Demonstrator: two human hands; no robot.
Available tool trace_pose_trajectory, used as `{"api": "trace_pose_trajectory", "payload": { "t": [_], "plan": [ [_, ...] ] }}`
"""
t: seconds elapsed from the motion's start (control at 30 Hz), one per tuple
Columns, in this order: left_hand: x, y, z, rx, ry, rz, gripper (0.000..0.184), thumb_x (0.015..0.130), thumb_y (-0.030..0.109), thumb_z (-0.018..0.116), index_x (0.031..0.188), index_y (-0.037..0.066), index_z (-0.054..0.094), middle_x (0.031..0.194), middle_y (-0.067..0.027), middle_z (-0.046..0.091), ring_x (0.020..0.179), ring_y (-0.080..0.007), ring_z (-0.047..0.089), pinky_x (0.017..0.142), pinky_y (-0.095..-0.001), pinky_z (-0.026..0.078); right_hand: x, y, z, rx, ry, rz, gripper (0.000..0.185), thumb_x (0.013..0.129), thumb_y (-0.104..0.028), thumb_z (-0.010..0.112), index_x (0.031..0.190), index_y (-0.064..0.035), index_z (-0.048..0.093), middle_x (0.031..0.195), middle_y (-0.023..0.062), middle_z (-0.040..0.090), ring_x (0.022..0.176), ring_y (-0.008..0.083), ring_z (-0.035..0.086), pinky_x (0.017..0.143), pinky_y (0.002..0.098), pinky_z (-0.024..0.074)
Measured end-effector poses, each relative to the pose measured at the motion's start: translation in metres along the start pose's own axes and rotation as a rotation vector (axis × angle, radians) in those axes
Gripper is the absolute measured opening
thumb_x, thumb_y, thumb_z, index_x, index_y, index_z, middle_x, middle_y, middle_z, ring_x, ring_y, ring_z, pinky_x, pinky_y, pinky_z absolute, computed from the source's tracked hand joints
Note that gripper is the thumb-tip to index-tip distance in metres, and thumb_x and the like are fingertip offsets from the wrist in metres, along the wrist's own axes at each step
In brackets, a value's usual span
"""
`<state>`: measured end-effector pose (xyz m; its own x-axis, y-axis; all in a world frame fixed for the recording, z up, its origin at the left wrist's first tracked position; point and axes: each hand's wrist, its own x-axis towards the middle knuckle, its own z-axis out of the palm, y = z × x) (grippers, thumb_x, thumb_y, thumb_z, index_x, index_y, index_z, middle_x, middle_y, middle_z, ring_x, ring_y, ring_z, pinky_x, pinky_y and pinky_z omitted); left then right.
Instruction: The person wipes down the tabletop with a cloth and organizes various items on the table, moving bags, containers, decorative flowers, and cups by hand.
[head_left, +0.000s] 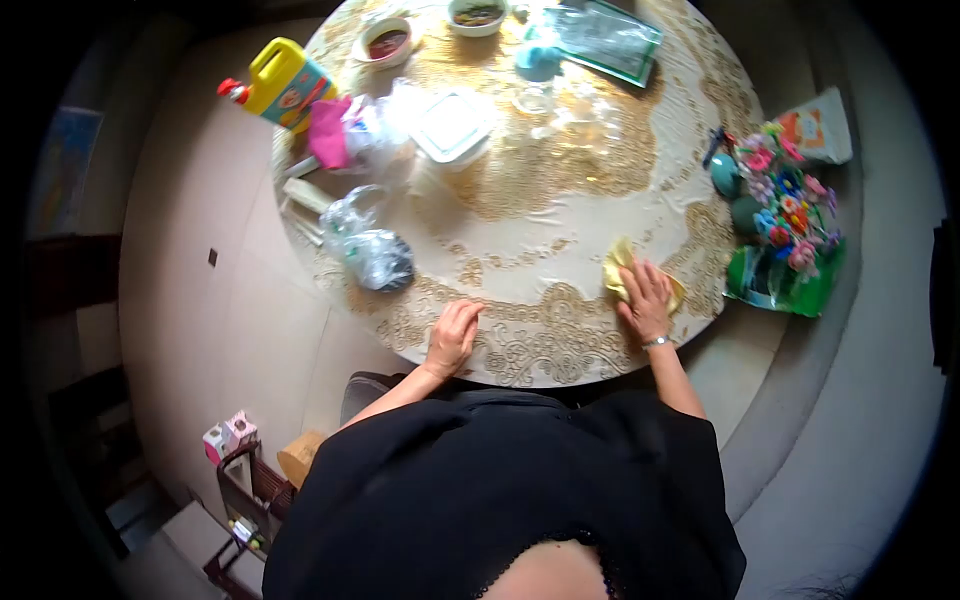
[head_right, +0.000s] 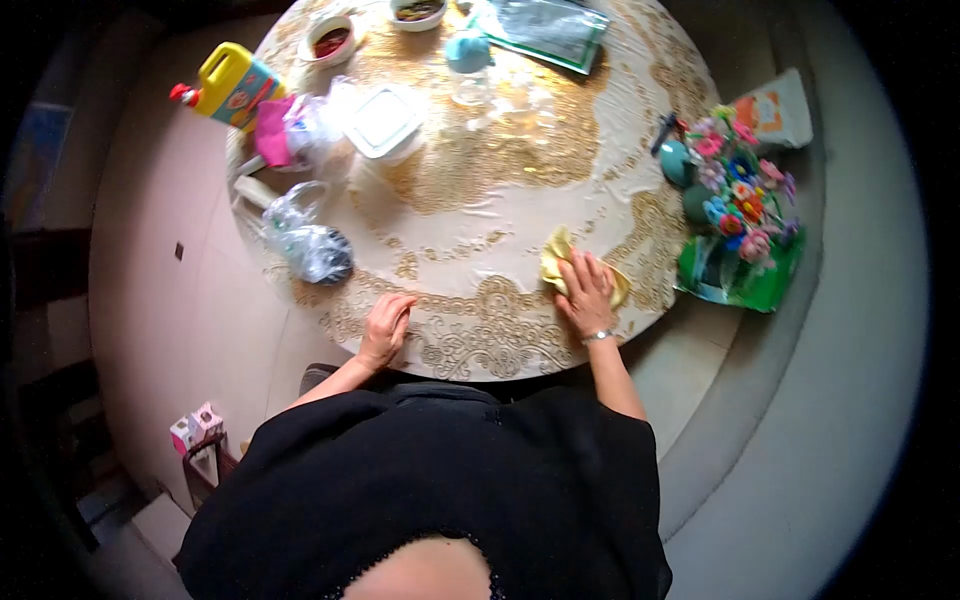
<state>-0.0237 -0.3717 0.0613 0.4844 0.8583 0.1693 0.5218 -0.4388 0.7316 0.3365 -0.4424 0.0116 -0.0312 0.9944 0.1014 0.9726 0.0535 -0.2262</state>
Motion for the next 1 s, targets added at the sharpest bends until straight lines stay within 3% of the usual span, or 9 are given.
{"api": "trace_pose_trajectory", "payload": {
  "t": [0.1, 0.17, 0.3, 0.37, 0.43, 0.57, 0.7, 0.9, 1.0],
  "plan": [
    [-0.013, -0.016, -0.02, 0.011, 0.071, -0.061, 0.028, 0.074, -0.004, 0.053, 0.101, 0.003, 0.056, 0.092, -0.0135, 0.055, 0.085, -0.0303, 0.053, 0.074, -0.0363, 0.044, -0.005, 0.018, 0.022, -0.016, 0.022, 0.209, 0.056, 0.072, -0.02, 0.055, 0.128, -0.0161, 0.044, 0.138, 0.0044, 0.035, 0.127, 0.0229, 0.031, 0.104, 0.0438, 0.0188],
    [-0.022, -0.03, -0.034, 0.059, 0.112, -0.05, 0.028, 0.075, -0.002, 0.055, 0.103, 0.002, 0.053, 0.094, -0.0135, 0.052, 0.085, -0.0285, 0.051, 0.075, -0.0352, 0.043, 0.009, 0.057, 0.04, 0.005, 0.401, 0.345, 0.052, 0.076, -0.017, 0.053, 0.127, -0.0156, 0.044, 0.137, 0.0082, 0.036, 0.126, 0.0246, 0.031, 0.102, 0.0452, 0.0208],
    [-0.029, -0.058, -0.07, 0.109, 0.518, -0.46, 0.052, 0.071, 0.013, 0.07, 0.111, 0.001, 0.04, 0.105, -0.0123, 0.041, 0.095, -0.0233, 0.042, 0.078, -0.0338, 0.039, 0.052, 0.053, 0.037, -0.14, 0.366, 0.632, 0.051, 0.084, -0.02, 0.049, 0.132, -0.0092, 0.036, 0.136, 0.0132, 0.035, 0.125, 0.0286, 0.031, 0.102, 0.0443, 0.0228],
    [-0.009, -0.063, -0.091, 0.07, 0.573, -0.542, 0.077, 0.066, 0.015, 0.075, 0.126, -0.001, 0.03, 0.123, -0.0172, 0.034, 0.112, -0.0301, 0.038, 0.088, -0.0367, 0.038, 0.068, 0.025, 0.061, 0.23, 0.365, 0.374, 0.053, 0.082, -0.019, 0.051, 0.132, -0.0104, 0.036, 0.136, 0.0149, 0.034, 0.127, 0.0271, 0.029, 0.102, 0.0443, 0.0227],
    [0.018, -0.068, -0.104, 0.232, 0.545, -0.407, 0.099, 0.063, 0.014, 0.077, 0.138, 0.002, 0.013, 0.138, -0.0221, 0.018, 0.126, -0.0371, 0.023, 0.099, -0.0415, 0.031, 0.066, -0.037, 0.079, 0.114, 0.032, 0.237, 0.056, 0.081, -0.017, 0.052, 0.134, -0.0142, 0.034, 0.14, 0.0118, 0.031, 0.131, 0.0239, 0.025, 0.101, 0.0442, 0.0234],
    [0.047, -0.087, -0.099, 0.145, 0.493, -0.402, 0.108, 0.063, 0.01, 0.076, 0.141, 0.007, 0.001, 0.143, -0.0207, 0.013, 0.132, -0.0352, 0.016, 0.105, -0.0396, 0.024, 0.034, -0.117, 0.029, 0.091, -0.194, -0.231, 0.066, 0.076, -0.023, 0.058, 0.136, -0.0161, 0.032, 0.144, 0.0011, 0.027, 0.133, 0.0179, 0.024, 0.102, 0.0383, 0.0184],
    [0.032, -0.149, -0.085, 0.003, 0.374, -0.55, 0.041, 0.072, 0.003, 0.061, 0.112, -0.001, 0.053, 0.108, -0.0143, 0.055, 0.099, -0.0274, 0.053, 0.084, -0.0337, 0.041, 0.024, -0.083, 0.004, 0.076, -0.272, -0.334, 0.072, 0.071, -0.026, 0.062, 0.136, -0.0208, 0.031, 0.145, -0.0014, 0.026, 0.133, 0.0164, 0.023, 0.104, 0.0383, 0.0148],
    [0.048, -0.124, -0.088, -0.231, 0.563, -0.39, 0.015, 0.074, 0.002, 0.057, 0.087, -0.004, 0.061, 0.085, -0.0108, 0.056, 0.082, -0.026, 0.054, 0.075, -0.0332, 0.042, 0.013, 0.026, 0.006, -0.028, 0.012, 0.131, 0.068, 0.075, -0.019, 0.056, 0.137, -0.0185, 0.028, 0.144, 0.0011, 0.026, 0.134, 0.0197, 0.019, 0.109, 0.0454, 0.0088],
    [0.081, -0.052, -0.107, 0.236, 0.152, -0.687, 0.08, 0.064, 0.017, 0.073, 0.131, 0.001, 0.032, 0.127, -0.021, 0.034, 0.116, -0.032, 0.035, 0.096, -0.0378, 0.031, 0.02, 0.027, 0.015, 0.061, 0.109, 0.195, 0.065, 0.075, -0.016, 0.053, 0.136, -0.0142, 0.029, 0.143, 0.0057, 0.026, 0.134, 0.025, 0.02, 0.109, 0.0447, 0.0122]
  ]
}}
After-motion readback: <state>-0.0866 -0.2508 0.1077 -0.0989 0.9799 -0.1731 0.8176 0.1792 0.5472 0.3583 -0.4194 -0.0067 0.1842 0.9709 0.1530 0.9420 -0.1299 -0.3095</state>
